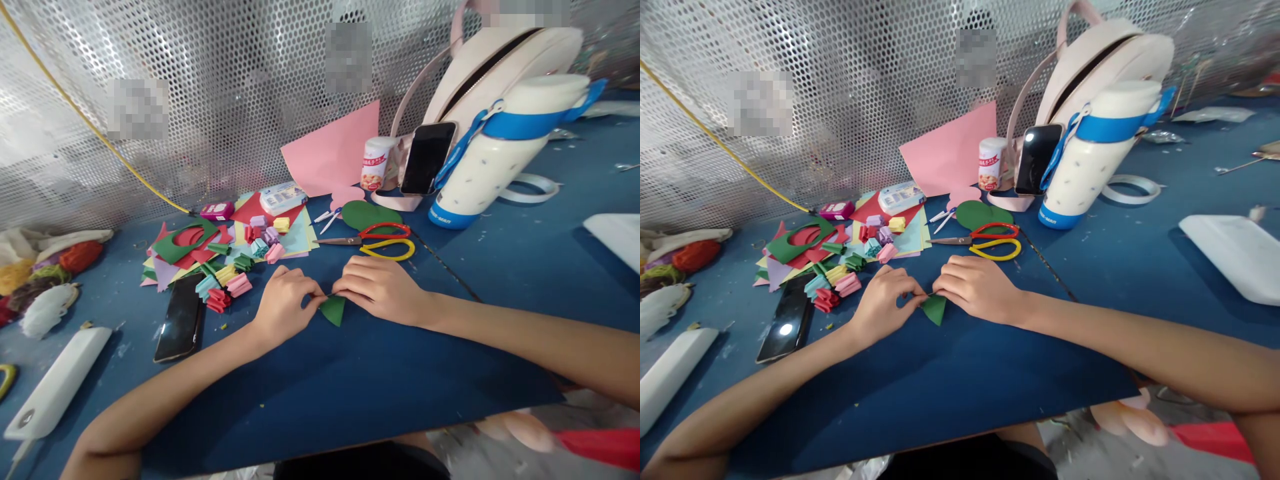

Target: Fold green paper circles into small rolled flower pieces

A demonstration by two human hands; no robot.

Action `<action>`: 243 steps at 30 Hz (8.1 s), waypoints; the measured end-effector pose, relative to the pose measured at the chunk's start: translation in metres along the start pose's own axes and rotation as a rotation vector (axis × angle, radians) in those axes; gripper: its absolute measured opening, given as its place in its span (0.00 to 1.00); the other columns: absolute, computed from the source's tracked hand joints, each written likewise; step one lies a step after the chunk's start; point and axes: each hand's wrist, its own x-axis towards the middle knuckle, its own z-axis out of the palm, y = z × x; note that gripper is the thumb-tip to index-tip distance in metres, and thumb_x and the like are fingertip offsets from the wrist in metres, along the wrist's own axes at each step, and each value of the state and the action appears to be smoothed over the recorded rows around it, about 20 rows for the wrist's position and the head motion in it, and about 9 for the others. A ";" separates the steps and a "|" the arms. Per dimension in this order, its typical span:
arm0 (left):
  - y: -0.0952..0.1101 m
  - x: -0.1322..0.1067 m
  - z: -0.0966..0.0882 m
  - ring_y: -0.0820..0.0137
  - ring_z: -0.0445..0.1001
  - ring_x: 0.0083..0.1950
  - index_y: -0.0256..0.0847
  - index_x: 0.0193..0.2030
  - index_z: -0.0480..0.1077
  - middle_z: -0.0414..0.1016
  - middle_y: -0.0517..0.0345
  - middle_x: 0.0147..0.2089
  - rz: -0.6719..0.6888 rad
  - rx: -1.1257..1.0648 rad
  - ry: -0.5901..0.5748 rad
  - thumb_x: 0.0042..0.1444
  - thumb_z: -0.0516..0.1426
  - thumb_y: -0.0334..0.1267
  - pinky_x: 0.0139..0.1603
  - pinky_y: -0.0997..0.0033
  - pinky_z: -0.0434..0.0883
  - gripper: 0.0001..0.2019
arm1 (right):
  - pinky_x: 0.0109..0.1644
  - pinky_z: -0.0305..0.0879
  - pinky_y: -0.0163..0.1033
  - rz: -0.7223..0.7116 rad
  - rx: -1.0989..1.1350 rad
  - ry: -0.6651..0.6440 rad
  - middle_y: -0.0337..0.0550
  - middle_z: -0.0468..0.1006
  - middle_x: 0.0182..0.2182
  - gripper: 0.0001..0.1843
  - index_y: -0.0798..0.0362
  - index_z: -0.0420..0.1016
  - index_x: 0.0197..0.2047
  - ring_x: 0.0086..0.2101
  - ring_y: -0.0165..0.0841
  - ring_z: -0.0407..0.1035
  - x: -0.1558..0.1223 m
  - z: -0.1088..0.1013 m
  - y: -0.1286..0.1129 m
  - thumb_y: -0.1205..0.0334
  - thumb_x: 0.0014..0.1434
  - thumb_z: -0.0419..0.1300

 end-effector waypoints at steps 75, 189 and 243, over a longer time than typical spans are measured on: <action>0.004 0.000 0.003 0.70 0.72 0.33 0.40 0.26 0.73 0.74 0.63 0.29 -0.080 -0.103 0.016 0.52 0.65 0.25 0.39 0.67 0.65 0.09 | 0.38 0.63 0.38 0.180 0.170 -0.160 0.42 0.76 0.31 0.10 0.52 0.77 0.37 0.34 0.34 0.67 -0.003 0.005 -0.005 0.64 0.69 0.56; -0.022 -0.003 0.021 0.73 0.74 0.37 0.42 0.50 0.69 0.71 0.59 0.37 -0.350 -0.694 0.401 0.57 0.59 0.30 0.37 0.75 0.73 0.14 | 0.38 0.66 0.41 0.384 0.253 0.003 0.43 0.74 0.31 0.08 0.51 0.70 0.34 0.33 0.35 0.69 -0.009 0.009 0.042 0.63 0.67 0.56; -0.004 -0.004 0.016 0.68 0.81 0.35 0.42 0.36 0.82 0.84 0.55 0.35 -0.109 -0.602 0.221 0.60 0.62 0.36 0.39 0.68 0.78 0.05 | 0.38 0.66 0.39 -0.005 -0.023 0.103 0.41 0.78 0.29 0.10 0.53 0.76 0.36 0.33 0.35 0.67 -0.003 0.002 0.010 0.65 0.69 0.57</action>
